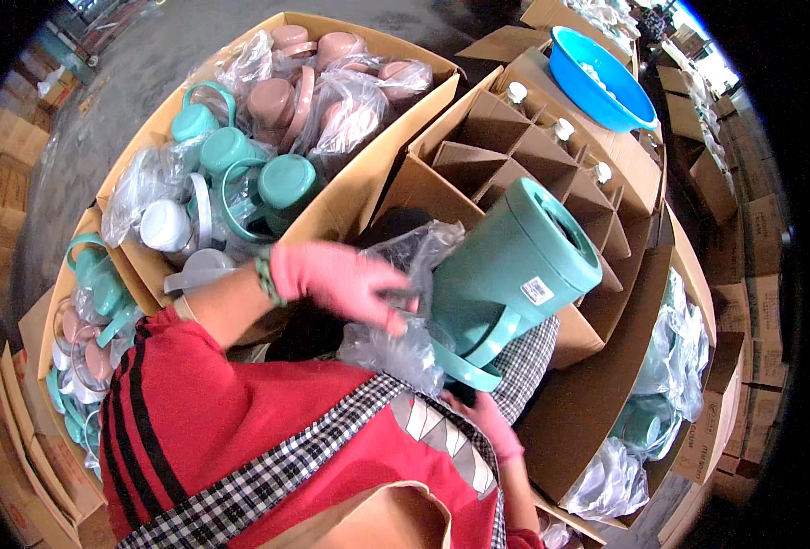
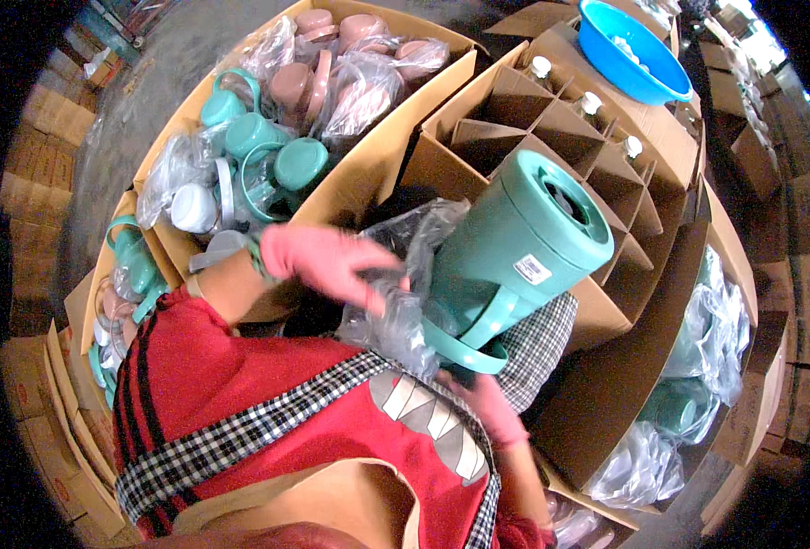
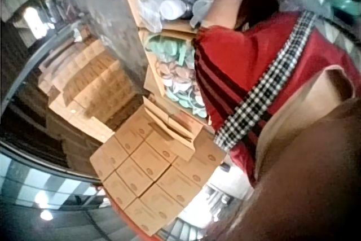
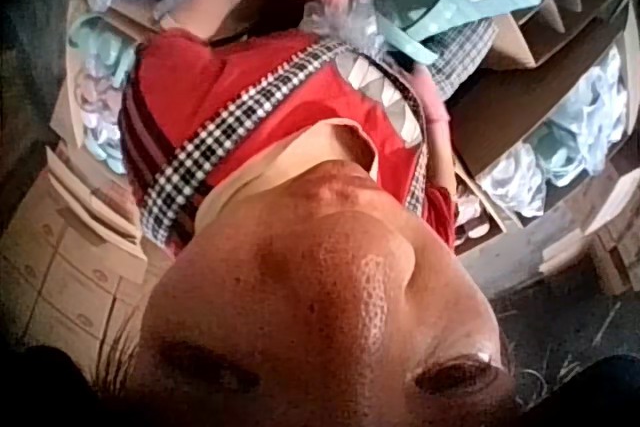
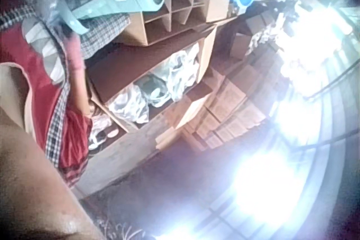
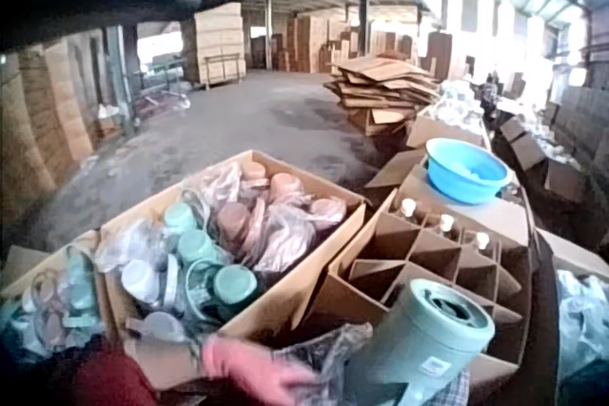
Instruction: The person sits on the floor and repeatedly unpacks teal and pink kettles from plastic bags, assembles them by screwing on the lids, and places them into a cardboard box with dividers. The person handles the kettles one at a time, removing them from bags, inspecting them, and placing them into the box.
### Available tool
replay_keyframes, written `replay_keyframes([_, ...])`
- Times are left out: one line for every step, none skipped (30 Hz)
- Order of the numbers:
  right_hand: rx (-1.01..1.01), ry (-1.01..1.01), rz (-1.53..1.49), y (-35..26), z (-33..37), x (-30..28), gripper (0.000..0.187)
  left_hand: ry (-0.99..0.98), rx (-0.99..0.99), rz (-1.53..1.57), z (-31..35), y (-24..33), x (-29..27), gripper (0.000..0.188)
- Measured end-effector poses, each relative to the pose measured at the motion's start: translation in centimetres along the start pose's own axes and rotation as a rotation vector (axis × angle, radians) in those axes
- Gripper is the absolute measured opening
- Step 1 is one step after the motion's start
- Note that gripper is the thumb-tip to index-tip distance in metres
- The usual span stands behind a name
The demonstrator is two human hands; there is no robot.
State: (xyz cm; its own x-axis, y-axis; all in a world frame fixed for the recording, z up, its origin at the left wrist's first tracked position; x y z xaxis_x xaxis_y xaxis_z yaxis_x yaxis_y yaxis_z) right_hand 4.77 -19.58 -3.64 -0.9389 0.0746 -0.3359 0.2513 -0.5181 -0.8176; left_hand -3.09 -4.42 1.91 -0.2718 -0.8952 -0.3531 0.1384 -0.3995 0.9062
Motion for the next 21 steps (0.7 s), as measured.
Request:
replay_keyframes([-0.024,-0.098,0.106,0.5,1.1,-1.1,0.046,0.14,0.073,-0.033,-0.5,0.8,-3.9,0.036])
replay_keyframes([0.151,-0.412,0.134,-1.0,2.4,-1.6,0.041,0.436,0.124,0.111,-0.7,1.5,-8.6,0.033])
replay_keyframes([0.144,-0.331,-0.15,-2.0,2.7,-4.4,0.03,0.736,0.282,0.387,-0.9,0.3,-12.8,0.033])
replay_keyframes([-0.15,-0.114,-0.001,-2.9,2.5,-10.0,0.031,0.872,0.035,0.276,-1.8,1.9,-15.0,0.037])
replay_keyframes([-0.256,0.16,-0.681,-4.4,1.9,-12.9,0.041,0.926,0.166,0.205,-4.3,0.0,-17.6,0.039])
replay_keyframes([-0.327,0.519,-0.422,-8.6,1.5,-15.3,0.052,0.967,0.171,0.295,-6.3,-2.1,-18.5,0.038])
replay_keyframes([-0.346,0.812,-0.343,-7.5,0.4,-18.1,0.058,0.932,0.229,0.338,-8.6,-0.2,-17.0,0.038])
replay_keyframes([-0.378,0.577,-0.548,-5.6,-4.2,-19.4,0.058,0.735,0.274,0.282,-14.4,-1.4,-14.9,0.039])
replay_keyframes([-0.364,0.497,-0.608,-5.2,-7.2,-19.1,0.056,0.886,0.28,0.076,-13.9,2.7,-12.8,0.045])
replay_keyframes([-0.405,0.406,-0.871,-2.5,-8.4,-21.1,0.055,1.033,0.221,-0.356,-12.1,7.7,-10.5,0.051])
replay_keyframes([-0.406,0.194,-1.072,-1.4,-9.6,-21.2,0.053,0.954,0.303,-0.625,-10.8,11.7,-8.2,0.056])
replay_keyframes([-0.401,0.211,-1.114,1.3,-10.7,-21.9,0.053,1.002,0.438,-0.735,-9.2,13.6,-6.9,0.057])
replay_keyframes([-0.397,0.219,-1.155,3.1,-11.5,-22.3,0.054,1.053,0.571,-0.846,-7.8,14.9,-5.9,0.058])
replay_keyframes([-0.355,0.462,-1.118,1.3,-10.5,-21.1,0.056,1.063,0.55,-0.523,-7.6,11.9,-8.8,0.053])
replay_keyframes([-0.443,0.538,-0.989,-2.5,-9.0,-19.0,0.061,1.058,0.523,-0.196,-7.7,8.1,-12.4,0.049])
replay_keyframes([-0.542,0.719,-0.635,-5.3,-6.6,-17.4,0.062,1.09,0.39,0.086,-7.7,4.4,-15.7,0.044])
replay_keyframes([-0.636,0.857,-0.266,-8.6,-4.5,-15.4,0.063,1.038,0.249,0.102,-8.8,0.0,-17.3,0.045])
replay_keyframes([-0.703,0.901,-0.102,-9.9,-3.1,-14.8,0.052,1.073,0.317,0.05,-8.9,2.7,-15.4,0.049])
replay_keyframes([-0.623,0.804,-0.576,-6.2,-5.3,-17.1,0.048,1.11,0.386,0.0,-8.5,5.5,-12.4,0.054])
replay_keyframes([-0.498,0.64,-0.798,-4.3,-7.3,-18.0,0.046,1.162,0.478,-0.626,-7.3,9.2,-8.6,0.062])
replay_keyframes([-0.371,0.484,-1.015,-1.3,-9.0,-19.2,0.044,0.913,0.508,-0.736,-7.2,13.5,-5.8,0.062])
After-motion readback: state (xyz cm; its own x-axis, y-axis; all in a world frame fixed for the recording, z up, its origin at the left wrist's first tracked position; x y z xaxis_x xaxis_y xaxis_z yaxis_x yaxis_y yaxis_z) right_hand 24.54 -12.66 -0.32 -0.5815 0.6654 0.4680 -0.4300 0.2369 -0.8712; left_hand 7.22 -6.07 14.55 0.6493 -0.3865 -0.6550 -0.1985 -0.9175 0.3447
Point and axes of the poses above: each hand's wrist, its own z-axis away from the middle knuckle, its own x-axis out of the palm, y = z × x, the point moved 10 cm from there along -z, towards the middle knuckle, and after that the axes turned 3 degrees about x, right-handed, at the moved point
